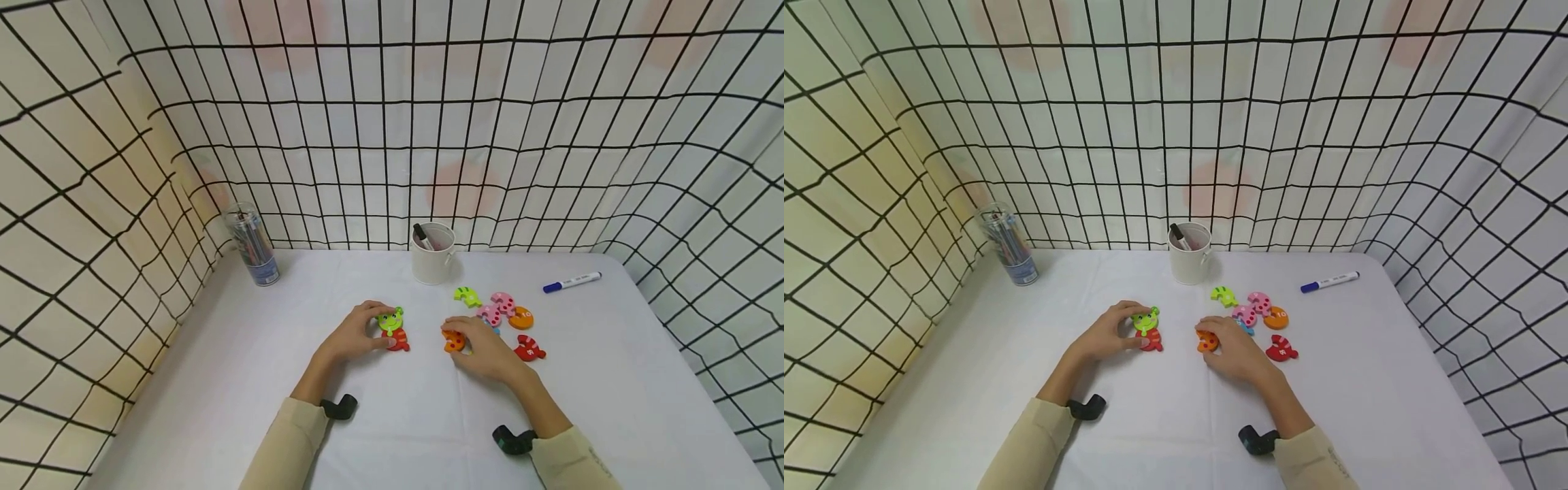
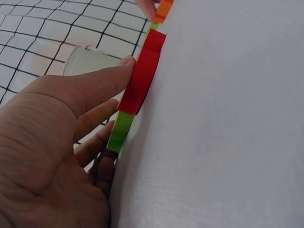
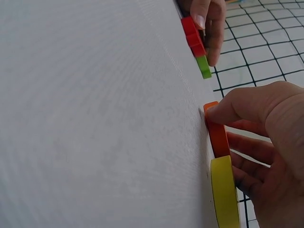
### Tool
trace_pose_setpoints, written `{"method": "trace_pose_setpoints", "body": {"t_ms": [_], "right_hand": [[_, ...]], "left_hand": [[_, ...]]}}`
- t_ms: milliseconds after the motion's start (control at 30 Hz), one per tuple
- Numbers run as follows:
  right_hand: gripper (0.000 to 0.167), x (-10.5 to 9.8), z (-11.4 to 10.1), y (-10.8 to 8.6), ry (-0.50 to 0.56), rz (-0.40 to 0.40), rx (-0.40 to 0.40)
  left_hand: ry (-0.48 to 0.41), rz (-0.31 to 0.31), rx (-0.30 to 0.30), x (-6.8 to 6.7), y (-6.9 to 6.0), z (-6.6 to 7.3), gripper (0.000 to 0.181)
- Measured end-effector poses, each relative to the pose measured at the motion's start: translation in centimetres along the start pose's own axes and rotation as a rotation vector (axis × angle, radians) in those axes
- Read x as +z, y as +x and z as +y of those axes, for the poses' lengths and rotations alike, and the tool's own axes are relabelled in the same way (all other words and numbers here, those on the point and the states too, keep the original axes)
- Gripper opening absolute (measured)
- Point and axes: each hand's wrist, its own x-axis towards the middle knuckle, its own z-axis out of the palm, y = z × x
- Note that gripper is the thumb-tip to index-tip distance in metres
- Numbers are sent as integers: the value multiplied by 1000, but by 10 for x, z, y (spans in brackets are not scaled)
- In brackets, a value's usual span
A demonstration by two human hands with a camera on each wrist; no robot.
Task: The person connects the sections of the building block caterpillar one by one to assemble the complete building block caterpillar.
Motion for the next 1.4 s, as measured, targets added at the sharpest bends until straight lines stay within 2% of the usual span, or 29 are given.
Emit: {"method": "trace_pose_setpoints", "body": {"t_ms": [400, 500, 633, 967, 1233, 1400], "right_hand": [[48, 2, -3, 0, 27, 22, 39], [47, 3, -7, 2, 52, 48, 39], [44, 5, -14, 7, 91, 84, 36], [46, 17, -44, 16, 148, 139, 5], [42, 29, -61, 23, 168, 120, -16], [41, 33, -67, 23, 155, 119, 5]], "left_hand": [[-6, 5, -22, 4, -1, -5, 58], [-16, 14, -6, 4, -1, -5, 55], [-17, 25, 12, 4, 0, -5, 53], [-21, 30, 1, 3, 0, -2, 53], [-17, 39, 17, 2, 1, -2, 53], [-30, 38, 14, 1, 1, -1, 54]]}}
